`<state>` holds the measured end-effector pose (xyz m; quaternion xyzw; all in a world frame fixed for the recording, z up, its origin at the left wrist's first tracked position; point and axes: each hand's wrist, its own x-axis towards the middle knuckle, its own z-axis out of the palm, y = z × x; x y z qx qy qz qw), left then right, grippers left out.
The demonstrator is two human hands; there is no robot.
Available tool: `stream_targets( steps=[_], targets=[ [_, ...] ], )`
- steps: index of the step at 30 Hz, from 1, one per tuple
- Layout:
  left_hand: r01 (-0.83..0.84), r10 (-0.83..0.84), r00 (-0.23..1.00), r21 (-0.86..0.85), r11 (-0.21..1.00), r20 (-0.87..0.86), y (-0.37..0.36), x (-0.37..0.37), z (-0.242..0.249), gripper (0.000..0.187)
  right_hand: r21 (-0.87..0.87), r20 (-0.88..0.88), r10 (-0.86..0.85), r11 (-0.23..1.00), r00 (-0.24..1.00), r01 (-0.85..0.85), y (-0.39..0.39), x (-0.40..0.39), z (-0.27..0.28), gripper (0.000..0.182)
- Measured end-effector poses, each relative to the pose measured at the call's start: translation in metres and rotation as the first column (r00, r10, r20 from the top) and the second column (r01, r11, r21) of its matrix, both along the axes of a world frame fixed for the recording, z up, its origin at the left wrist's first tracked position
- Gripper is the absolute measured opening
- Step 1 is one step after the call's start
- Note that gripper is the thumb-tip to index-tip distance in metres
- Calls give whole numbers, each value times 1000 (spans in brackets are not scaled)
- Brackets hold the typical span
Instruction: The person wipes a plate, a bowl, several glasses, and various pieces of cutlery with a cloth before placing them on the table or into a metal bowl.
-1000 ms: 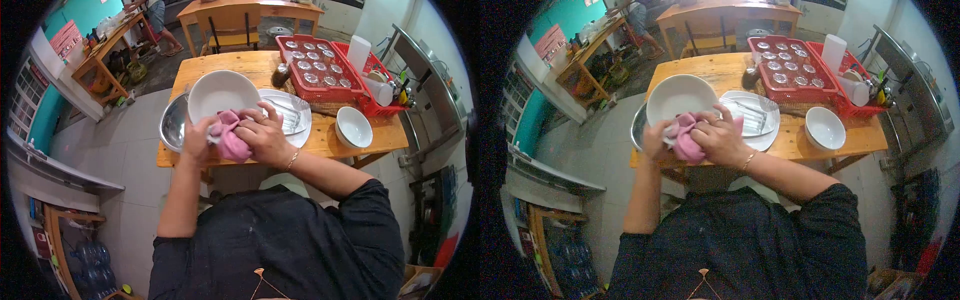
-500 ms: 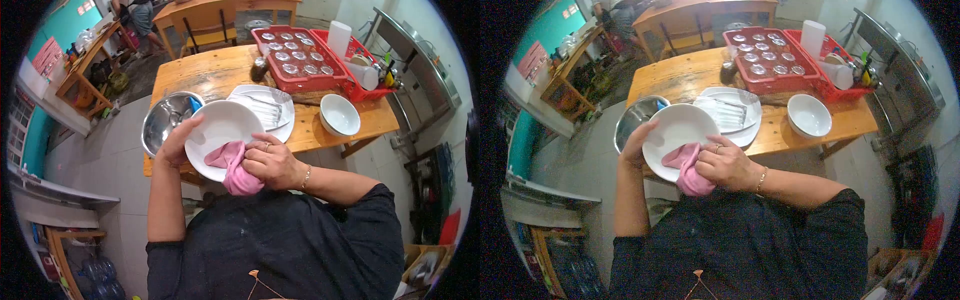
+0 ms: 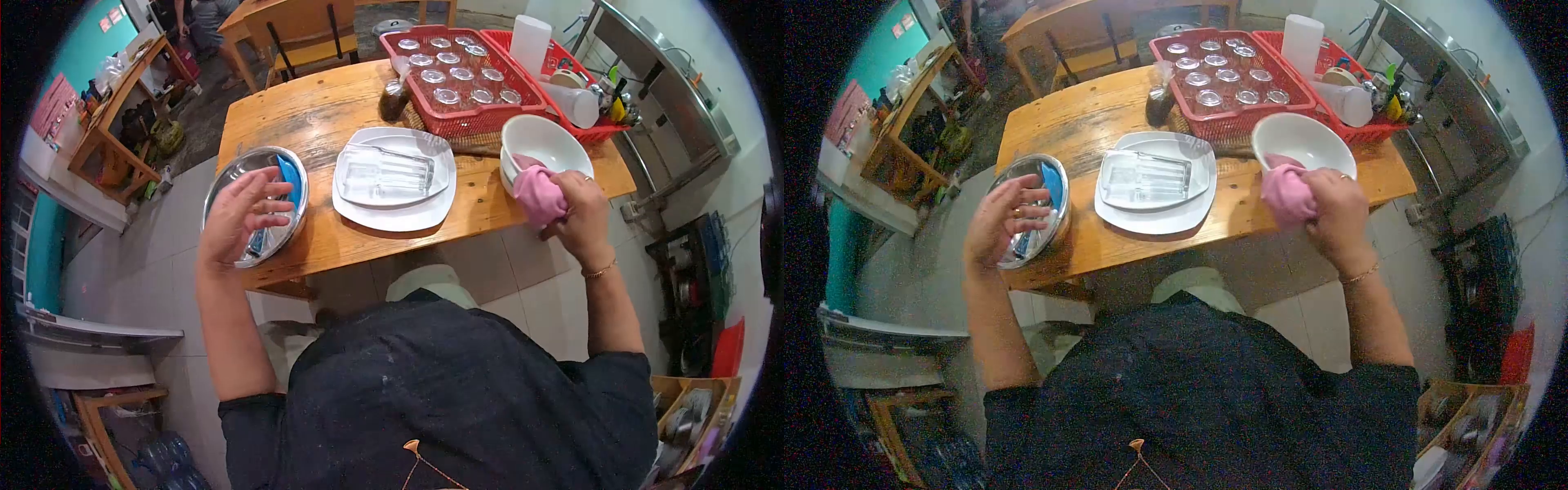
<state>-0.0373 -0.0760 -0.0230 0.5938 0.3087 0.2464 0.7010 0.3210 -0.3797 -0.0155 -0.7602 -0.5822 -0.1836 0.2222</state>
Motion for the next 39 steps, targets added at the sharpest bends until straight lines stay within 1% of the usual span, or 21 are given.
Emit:
stream_targets(
  steps=[2,5,9,12,16,17,18,20,21,24,25,26,27,28,30,31,34,35,37,38,39],
  targets=[
    [-84,87,995,58,995,-44,15,-16,-5,47,-69,-24,-80,995,997,78,-3,19,-14,39],
    [-215,235,961,142,966,-146,30,-37,-13,46,-70,-32,-116,991,993,113,-2,37,-39,41],
    [-278,338,882,218,936,-327,46,-54,-24,45,-106,-41,-118,988,992,114,4,38,-50,48],
    [-258,341,820,234,937,-460,48,-57,-27,44,-79,-89,-101,992,991,94,7,47,-66,52],
    [-204,333,716,271,941,-614,63,-61,-44,41,-160,-161,-178,975,971,153,9,49,-67,54],
    [-185,332,685,286,940,-649,65,-59,-47,41,-134,-178,-136,985,975,113,9,55,-74,57],
    [-163,330,653,298,940,-682,67,-57,-51,41,-130,-254,-102,989,962,70,7,59,-78,57],
    [-107,277,597,267,958,-753,72,-53,-58,44,-114,-399,-39,993,916,-8,6,56,-71,57],
    [-78,247,569,248,966,-785,76,-50,-61,46,-104,-564,-20,994,825,-47,3,61,-78,57],
    [91,214,459,285,954,-862,91,-43,-78,57,-14,-803,20,999,596,-53,-5,73,-94,56],
    [130,222,425,302,944,-877,93,-38,-81,60,48,-822,61,998,567,-37,-6,78,-101,54],
    [171,232,391,318,933,-891,94,-32,-82,62,110,-836,104,994,538,-21,-2,70,-97,53],
    [213,241,357,330,919,-902,94,-26,-84,64,151,-877,125,988,464,18,-3,58,-91,51],
    [106,238,395,301,948,-887,89,-19,-80,66,187,-910,149,981,387,61,0,44,-80,49],
    [-102,244,468,222,970,-850,80,-8,-68,70,254,-890,200,964,410,82,2,41,-78,47],
    [-147,182,469,127,981,-864,82,-5,-66,71,286,-879,222,953,421,94,2,39,-77,47],
    [151,59,357,120,981,-932,75,2,-62,67,379,-842,271,912,466,154,8,31,-72,47],
    [292,55,284,141,946,-957,78,4,-66,50,407,-828,285,897,482,170,10,32,-75,46],
    [294,121,237,189,937,-964,84,9,-76,35,461,-801,306,864,514,203,12,36,-82,45],
    [297,152,212,212,931,-965,84,12,-78,27,443,-809,297,875,508,194,9,40,-83,47],
    [321,93,227,164,933,-969,86,12,-80,19,425,-816,286,886,503,186,5,43,-84,48]
  ],
)
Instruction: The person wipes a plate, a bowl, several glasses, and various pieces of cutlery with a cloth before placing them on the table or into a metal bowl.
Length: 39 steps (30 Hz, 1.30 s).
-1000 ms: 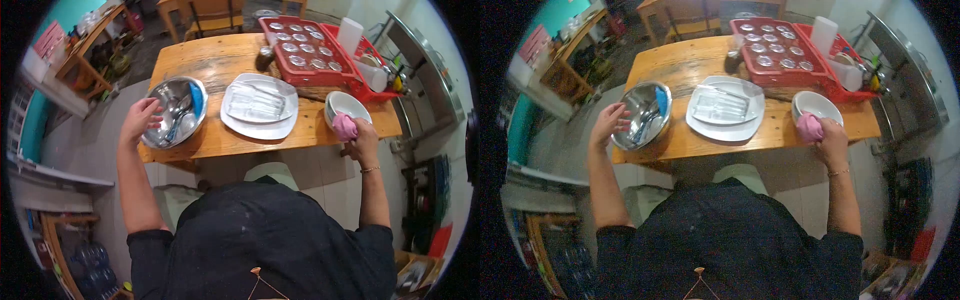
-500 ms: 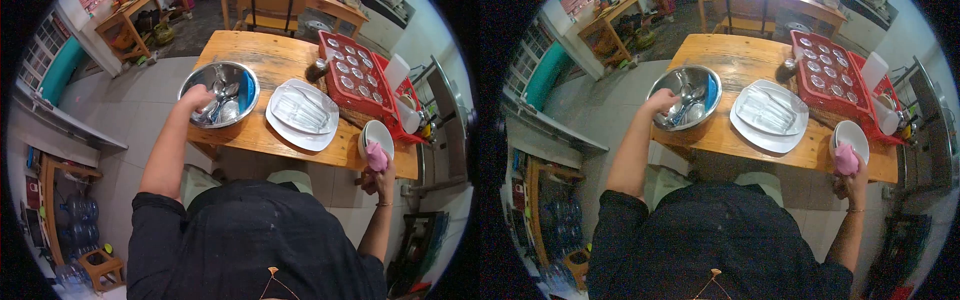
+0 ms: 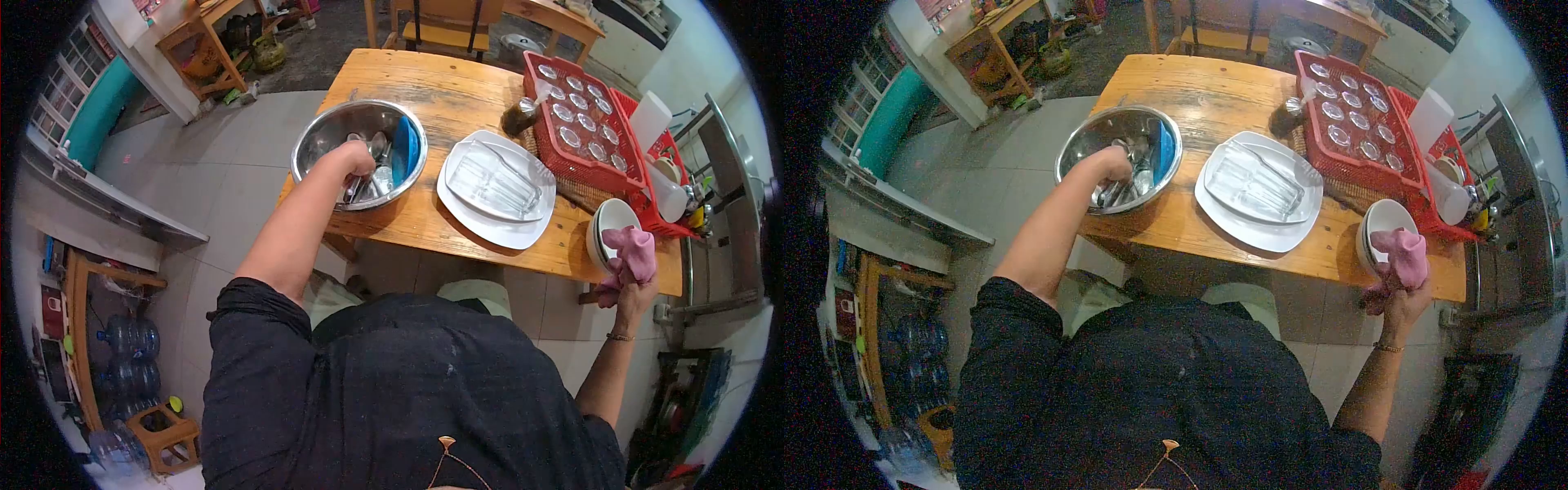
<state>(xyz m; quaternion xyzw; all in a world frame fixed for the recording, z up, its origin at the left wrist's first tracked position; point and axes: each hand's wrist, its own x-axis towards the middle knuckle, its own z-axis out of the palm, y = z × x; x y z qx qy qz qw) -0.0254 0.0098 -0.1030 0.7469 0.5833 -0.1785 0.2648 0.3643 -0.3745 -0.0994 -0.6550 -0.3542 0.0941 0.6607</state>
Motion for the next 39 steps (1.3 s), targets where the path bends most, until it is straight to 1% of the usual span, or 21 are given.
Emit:
stream_targets(
  steps=[1,3,8,11,15,16,17,18,19,22,23,25,26,30,32,33,35,36,37,38,39],
  targets=[
    [-37,38,998,-4,999,43,0,0,0,21,-19,-2,12,1000,1000,-12,-1,-1,2,50],
    [-113,115,985,-18,993,127,1,-3,1,29,21,34,51,998,998,-52,-2,-7,10,39],
    [-224,348,831,-311,924,434,2,-23,28,15,-62,-7,-16,998,1000,15,1,-42,58,32],
    [-239,542,525,-497,834,656,7,-37,15,13,30,80,-40,999,996,38,11,-57,73,41],
    [-304,546,492,-454,837,678,20,-47,0,19,116,105,-17,993,994,5,19,-58,64,50],
    [-254,539,463,-477,841,704,15,-47,5,23,119,92,-11,993,996,0,23,-63,65,52],
    [-267,541,393,-471,841,744,8,-46,7,22,120,80,-5,993,997,-5,27,-68,66,54],
    [-280,537,322,-464,841,779,0,-43,10,21,173,192,-7,985,981,-27,33,-72,66,54],
    [-293,531,250,-459,839,810,-10,-41,16,20,158,163,-4,987,987,-22,35,-77,67,54],
    [-225,488,196,-445,867,851,-20,-44,30,26,118,131,33,992,991,-49,40,-86,71,52],
    [-211,476,146,-443,871,867,-20,-45,33,26,103,157,65,991,985,-82,42,-88,72,49],
    [-181,451,44,-437,881,892,-18,-48,38,25,16,72,181,983,981,-182,50,-97,84,48],
    [-179,431,34,-419,890,902,-18,-47,42,24,-48,-45,252,966,967,-254,57,-108,100,48],
    [-174,350,16,-342,923,937,-38,-34,69,20,46,-351,361,928,864,-369,102,-142,104,55],
    [-190,306,34,-295,937,951,-63,-19,84,17,129,-468,519,841,716,-525,133,-140,83,42],
    [-155,271,60,-259,953,961,-74,-13,90,16,158,-477,587,789,654,-593,147,-163,96,37],
    [-77,196,110,-188,979,974,-99,1,98,13,104,-402,665,716,629,-690,173,-204,123,37],
    [-88,139,164,-125,988,977,-112,9,98,11,205,-357,740,658,570,-725,199,-217,109,39],
    [-96,81,218,-61,993,973,-126,16,98,10,258,-241,733,680,636,-686,223,-232,102,38],
    [-159,50,136,-28,987,989,-144,24,108,12,311,-125,702,699,701,-644,247,-247,95,38],
    [-153,80,109,-62,986,991,-147,23,106,11,412,-215,740,660,637,-628,261,-251,94,30]
  ],
)
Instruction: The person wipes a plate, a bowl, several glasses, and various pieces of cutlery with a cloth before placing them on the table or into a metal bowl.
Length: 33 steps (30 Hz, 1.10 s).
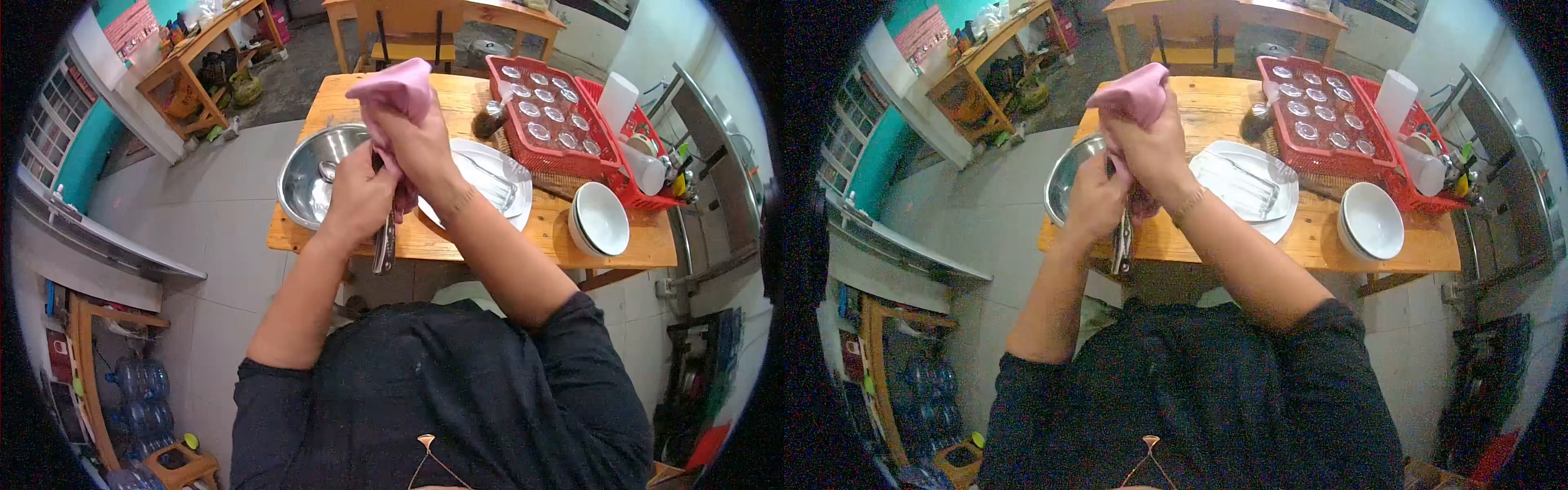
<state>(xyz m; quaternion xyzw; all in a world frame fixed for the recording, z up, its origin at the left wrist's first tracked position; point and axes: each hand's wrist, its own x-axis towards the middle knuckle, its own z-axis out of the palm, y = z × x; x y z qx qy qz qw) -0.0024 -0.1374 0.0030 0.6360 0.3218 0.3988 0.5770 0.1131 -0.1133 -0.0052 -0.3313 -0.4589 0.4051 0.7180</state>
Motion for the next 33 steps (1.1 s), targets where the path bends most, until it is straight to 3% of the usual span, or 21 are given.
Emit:
stream_targets(
  steps=[2,5,8,10,12,14,16,17,19,21,24,26,27,28,29,32,33],
  targets=[
    [2,2,998,-61,998,59,0,-4,-9,10,-29,-274,121,991,954,-134,15,-7,6,18],
    [-35,44,997,-150,988,59,-3,-11,-25,8,-44,-254,151,985,955,-168,20,5,4,17],
    [-39,82,983,-254,966,161,-4,-9,-26,8,-148,-253,-46,989,966,9,30,9,-4,18],
    [4,58,973,-267,964,225,4,-12,-31,12,-236,-336,-21,970,942,-62,27,14,-4,19],
    [43,-18,992,-202,978,122,5,-13,-39,14,-318,-425,-9,937,905,-140,21,18,-3,19],
    [89,-77,995,-188,978,70,2,-12,-36,16,-281,-385,145,922,911,-265,22,32,-14,21],
    [134,-100,984,-245,960,148,3,-10,-35,20,-185,-428,300,894,852,-408,20,40,-18,23],
    [144,-94,978,-276,950,186,6,-9,-35,21,-247,-409,323,861,854,-444,19,42,-17,21],
    [207,-92,943,-346,915,319,11,-9,-38,23,-251,-305,254,908,918,-335,11,35,-17,22],
    [145,-21,937,-334,931,350,16,-4,-47,22,-234,-262,144,950,954,-208,8,24,-21,20],
    [124,8,938,-357,926,346,16,0,-51,21,-220,80,-151,961,985,166,13,11,-28,16],
    [182,-71,946,-339,923,315,19,-2,-48,22,-198,166,-191,954,967,223,19,7,-32,16],
    [116,-11,965,-389,914,262,15,-2,-46,18,-188,209,-210,950,955,250,21,6,-36,16],
    [159,-43,955,-384,910,293,17,-4,-48,16,-177,251,-226,945,941,274,21,3,-35,17],
    [201,-75,944,-377,904,322,20,-8,-50,15,-90,251,-236,960,939,266,18,1,-31,18],
    [221,-76,937,-410,885,341,18,-12,-38,12,-275,-57,-15,962,998,-1,19,8,-20,15],
    [207,-57,940,-429,879,337,18,-13,-33,12,-303,-109,-13,953,994,-21,16,10,-15,18]
  ],
)
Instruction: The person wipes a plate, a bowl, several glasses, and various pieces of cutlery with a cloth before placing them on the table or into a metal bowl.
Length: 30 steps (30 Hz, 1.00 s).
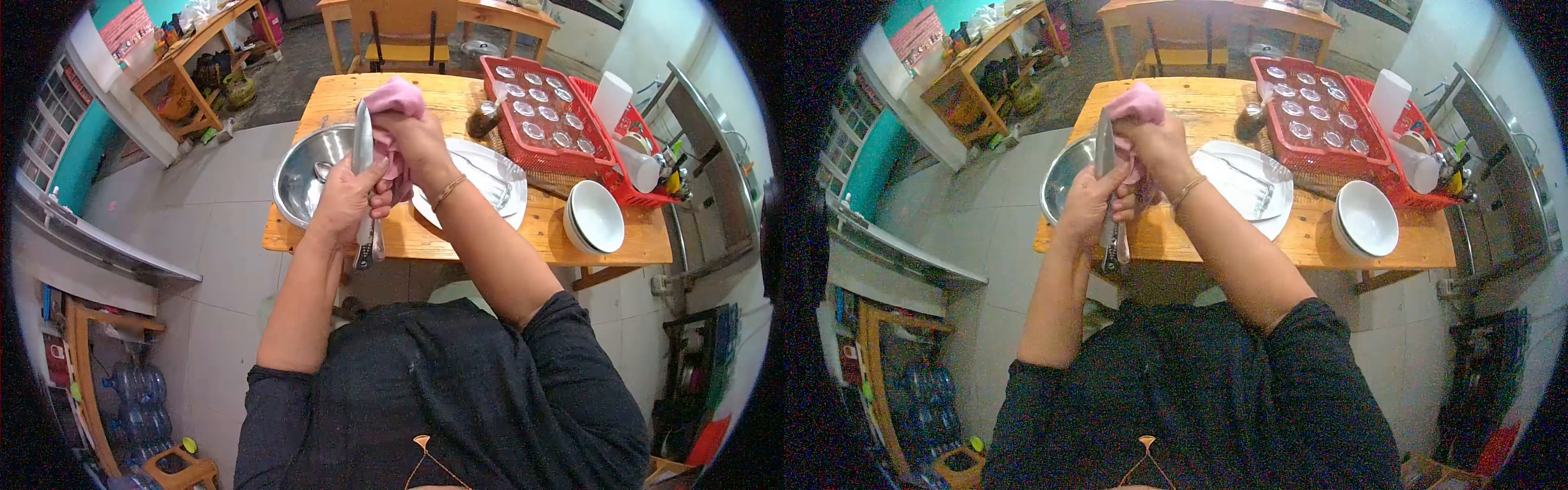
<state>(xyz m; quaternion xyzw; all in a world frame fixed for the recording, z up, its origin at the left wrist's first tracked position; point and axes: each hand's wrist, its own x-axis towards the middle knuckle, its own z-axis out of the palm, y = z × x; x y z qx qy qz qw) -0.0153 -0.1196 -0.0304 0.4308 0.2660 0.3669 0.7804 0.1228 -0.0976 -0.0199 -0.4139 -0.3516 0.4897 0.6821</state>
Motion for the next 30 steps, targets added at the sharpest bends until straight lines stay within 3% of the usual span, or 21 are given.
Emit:
stream_targets(
  steps=[3,4,5,7,8,11,12,13,16,18,20,22,23,25,27,30],
  targets=[
    [1,-3,998,43,999,55,14,-15,-5,12,15,-322,62,998,945,-60,7,10,3,22],
    [-1,-1,997,26,1000,74,12,-17,0,13,107,-401,141,989,905,-107,11,16,-3,25],
    [-43,41,991,13,999,124,14,-19,0,14,150,-341,155,983,927,-109,16,27,-5,30],
    [-127,127,966,-16,992,224,21,-28,-1,16,143,-492,98,989,865,-31,20,42,-14,30],
    [-219,209,958,32,975,194,28,-33,-5,18,109,-499,187,982,846,-153,18,48,-19,31],
    [-501,460,818,37,865,345,35,-21,-8,21,-85,-231,314,936,921,-341,1,11,-54,37],
    [-557,496,788,77,827,364,36,-14,-11,23,-266,17,343,907,939,-327,-27,-15,-38,33],
    [-568,528,802,80,819,279,45,-13,-19,20,-430,255,393,865,884,-260,-53,-38,-21,29],
    [-568,533,808,91,818,253,36,-19,-21,14,-23,-73,369,928,927,-372,-55,-57,-55,24],
    [-600,588,791,25,799,169,27,-16,-17,15,-104,18,410,908,912,-406,-55,-49,-60,25],
    [-486,475,842,-24,874,254,23,-21,-11,20,-267,134,520,839,844,-474,-59,-34,-45,28],
    [-302,289,871,-29,953,397,20,-28,-5,28,-128,-178,464,863,868,-488,-63,-39,-35,26],
    [-238,215,898,12,971,383,20,-32,-6,29,-58,-333,432,878,838,-476,-64,-41,-31,25],
    [-101,66,936,84,991,346,21,-38,-10,31,-26,-457,413,879,787,-476,-63,-41,-27,22],
    [-200,163,959,141,970,233,23,-32,-11,22,-57,-571,350,886,743,-461,-58,-44,-29,22],
    [-269,253,962,229,935,100,33,-25,-13,7,-99,-504,336,893,796,-440,-57,-49,-32,26]
  ],
)
